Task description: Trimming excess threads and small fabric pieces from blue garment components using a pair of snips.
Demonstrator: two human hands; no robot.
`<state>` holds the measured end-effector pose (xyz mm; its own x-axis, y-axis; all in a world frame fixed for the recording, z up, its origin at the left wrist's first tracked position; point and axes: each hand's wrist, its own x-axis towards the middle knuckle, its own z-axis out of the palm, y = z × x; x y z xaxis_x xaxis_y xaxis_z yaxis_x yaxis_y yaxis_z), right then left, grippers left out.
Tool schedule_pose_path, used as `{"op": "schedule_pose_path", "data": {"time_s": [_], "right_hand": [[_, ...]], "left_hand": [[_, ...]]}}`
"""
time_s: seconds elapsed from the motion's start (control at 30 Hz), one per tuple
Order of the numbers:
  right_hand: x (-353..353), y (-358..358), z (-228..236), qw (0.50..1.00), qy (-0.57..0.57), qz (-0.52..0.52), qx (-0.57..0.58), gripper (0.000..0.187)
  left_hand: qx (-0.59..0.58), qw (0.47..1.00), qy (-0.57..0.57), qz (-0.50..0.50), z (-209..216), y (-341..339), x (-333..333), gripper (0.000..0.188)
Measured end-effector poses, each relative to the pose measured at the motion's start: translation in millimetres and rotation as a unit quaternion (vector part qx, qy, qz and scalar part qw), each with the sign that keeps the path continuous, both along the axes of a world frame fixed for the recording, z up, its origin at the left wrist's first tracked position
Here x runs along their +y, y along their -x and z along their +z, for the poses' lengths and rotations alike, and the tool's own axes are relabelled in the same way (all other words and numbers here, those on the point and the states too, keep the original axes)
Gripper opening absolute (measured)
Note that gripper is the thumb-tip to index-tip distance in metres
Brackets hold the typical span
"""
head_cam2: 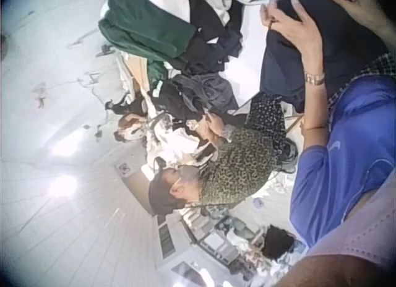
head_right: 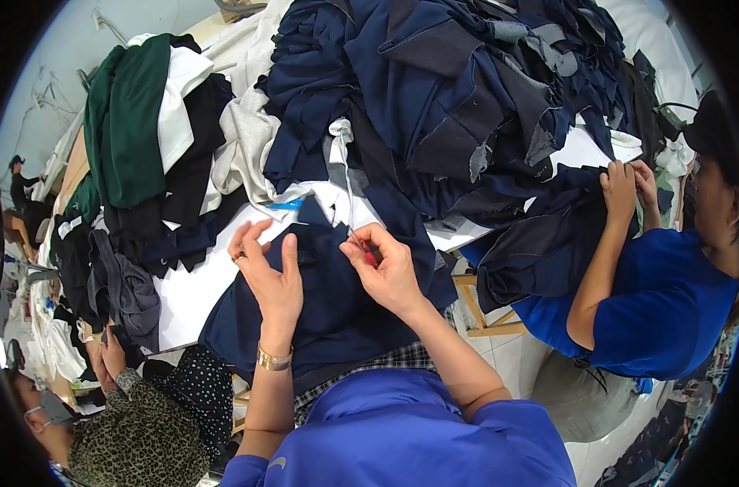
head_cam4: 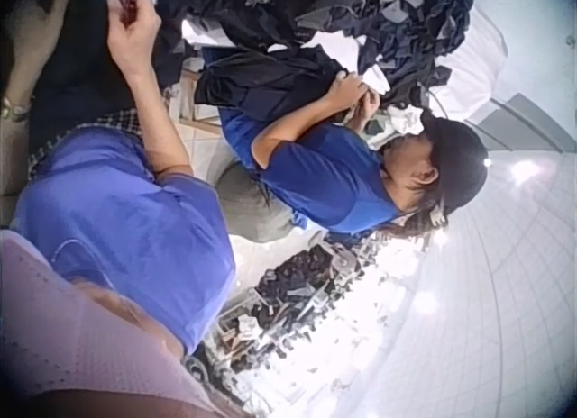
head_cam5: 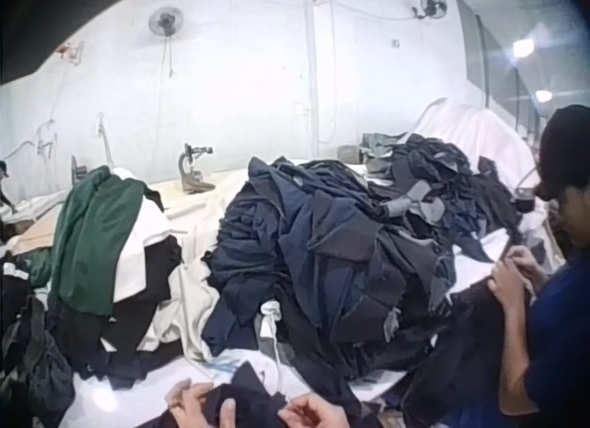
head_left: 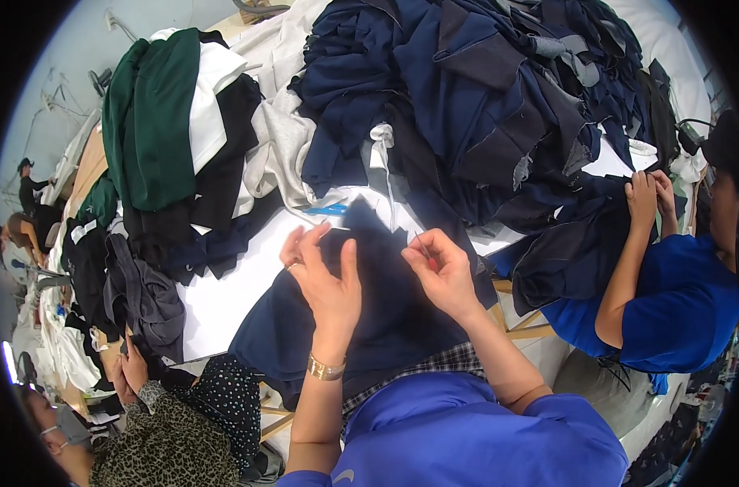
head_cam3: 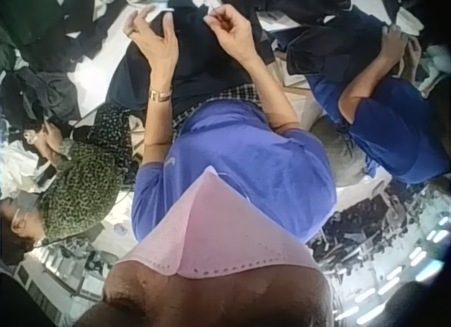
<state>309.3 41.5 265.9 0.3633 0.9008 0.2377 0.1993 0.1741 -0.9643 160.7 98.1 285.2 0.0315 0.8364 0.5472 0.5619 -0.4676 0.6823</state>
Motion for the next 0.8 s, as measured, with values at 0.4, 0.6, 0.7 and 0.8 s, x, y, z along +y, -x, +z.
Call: {"op": "schedule_pose_path", "data": {"time_s": [0.4,0.6,0.7,0.8], "right_hand": [[-5.5,-4.2,0.8,0.997,-0.064,0.031,-0.041,0.014],[-12.5,3.0,0.5,0.961,-0.121,0.046,-0.244,0.027],[-14.9,12.0,-2.3,0.929,-0.187,0.048,-0.317,0.028],[-19.9,20.4,-4.1,0.93,-0.191,0.081,-0.303,0.03]], "left_hand": [[-0.178,0.889,0.328,-0.264,-22.6,-0.8,-3.4,0.017],[-0.304,0.859,0.322,-0.255,-19.4,-1.4,-11.3,0.009],[-0.356,0.837,0.341,-0.237,-28.8,4.9,-10.3,0.01],[-0.423,0.791,0.38,-0.225,-27.3,4.9,-10.9,0.014]]}}
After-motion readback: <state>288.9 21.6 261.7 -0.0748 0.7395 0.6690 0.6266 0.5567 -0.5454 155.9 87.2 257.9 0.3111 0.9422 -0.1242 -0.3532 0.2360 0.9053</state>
